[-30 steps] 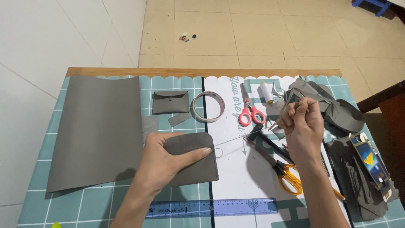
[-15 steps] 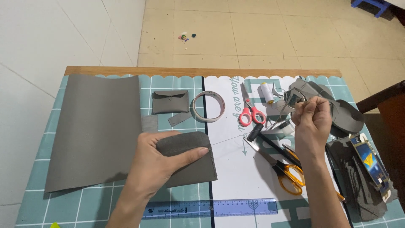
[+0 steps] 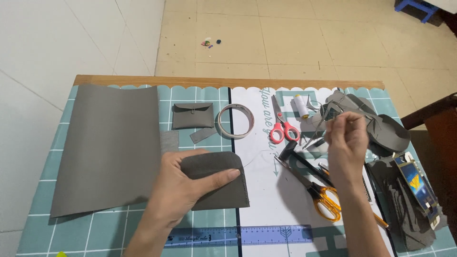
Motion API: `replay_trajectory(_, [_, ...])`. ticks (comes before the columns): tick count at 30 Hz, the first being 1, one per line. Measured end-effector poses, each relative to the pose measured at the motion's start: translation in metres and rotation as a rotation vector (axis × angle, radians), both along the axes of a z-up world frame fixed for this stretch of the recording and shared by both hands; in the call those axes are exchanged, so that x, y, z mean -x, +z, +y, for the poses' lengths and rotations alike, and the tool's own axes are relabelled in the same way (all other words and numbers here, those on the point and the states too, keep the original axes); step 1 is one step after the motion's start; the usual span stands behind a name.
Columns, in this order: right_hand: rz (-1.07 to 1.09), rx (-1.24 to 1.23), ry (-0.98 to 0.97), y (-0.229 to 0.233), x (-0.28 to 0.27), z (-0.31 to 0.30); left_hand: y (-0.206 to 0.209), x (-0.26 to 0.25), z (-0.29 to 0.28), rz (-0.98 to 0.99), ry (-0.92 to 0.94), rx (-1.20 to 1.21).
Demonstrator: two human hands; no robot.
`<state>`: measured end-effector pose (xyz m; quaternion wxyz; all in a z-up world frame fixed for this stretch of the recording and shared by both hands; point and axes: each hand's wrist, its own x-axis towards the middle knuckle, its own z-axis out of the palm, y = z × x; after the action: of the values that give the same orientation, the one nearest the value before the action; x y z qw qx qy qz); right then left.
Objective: Hand-sewing a small grey leather pouch using a needle and thread on a workshop table.
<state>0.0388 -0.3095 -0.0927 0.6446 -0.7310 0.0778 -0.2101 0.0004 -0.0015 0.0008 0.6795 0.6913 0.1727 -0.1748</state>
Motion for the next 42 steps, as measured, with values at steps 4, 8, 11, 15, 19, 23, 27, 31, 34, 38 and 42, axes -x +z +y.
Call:
replay_trajectory(4, [0.060, -0.053, 0.149, 0.029, 0.030, 0.036, -0.021, 0.000, 0.002, -0.052, -0.020, 0.053])
replay_trajectory(8, [-0.215, 0.130, 0.366, 0.052, 0.064, 0.074, -0.037, 0.006, 0.004, -0.544, -0.204, 0.248])
replay_trajectory(11, [-0.398, 0.245, 0.371, 0.066, 0.080, 0.097, -0.036, 0.009, 0.003, -0.829, -0.358, 0.469])
replay_trajectory(15, [-0.446, 0.564, 0.097, 0.073, 0.097, 0.114, -0.033, 0.013, 0.005, -0.995, -0.412, 0.379])
replay_trajectory(19, [-0.373, 0.636, 0.101, 0.077, 0.107, 0.115, -0.030, 0.015, 0.005, -1.112, -0.412, 0.347])
replay_trajectory(23, [-0.374, 0.669, 0.097, 0.070, 0.110, 0.112, -0.031, 0.017, 0.009, -1.062, -0.454, 0.369])
replay_trajectory(27, [-0.312, 0.679, 0.095, 0.071, 0.114, 0.112, -0.030, 0.015, 0.008, -1.090, -0.483, 0.404])
replay_trajectory(31, [-0.298, 0.690, 0.118, 0.070, 0.115, 0.111, -0.024, 0.016, 0.007, -1.119, -0.462, 0.378])
replay_trajectory(34, [-0.334, 0.660, 0.104, 0.069, 0.114, 0.114, -0.025, 0.016, 0.006, -1.139, -0.455, 0.392])
replay_trajectory(38, [-0.345, 0.666, 0.083, 0.071, 0.113, 0.116, -0.026, 0.016, 0.005, -1.144, -0.448, 0.440])
replay_trajectory(42, [-0.344, 0.649, 0.111, 0.072, 0.114, 0.115, -0.027, 0.014, 0.004, -1.169, -0.448, 0.491])
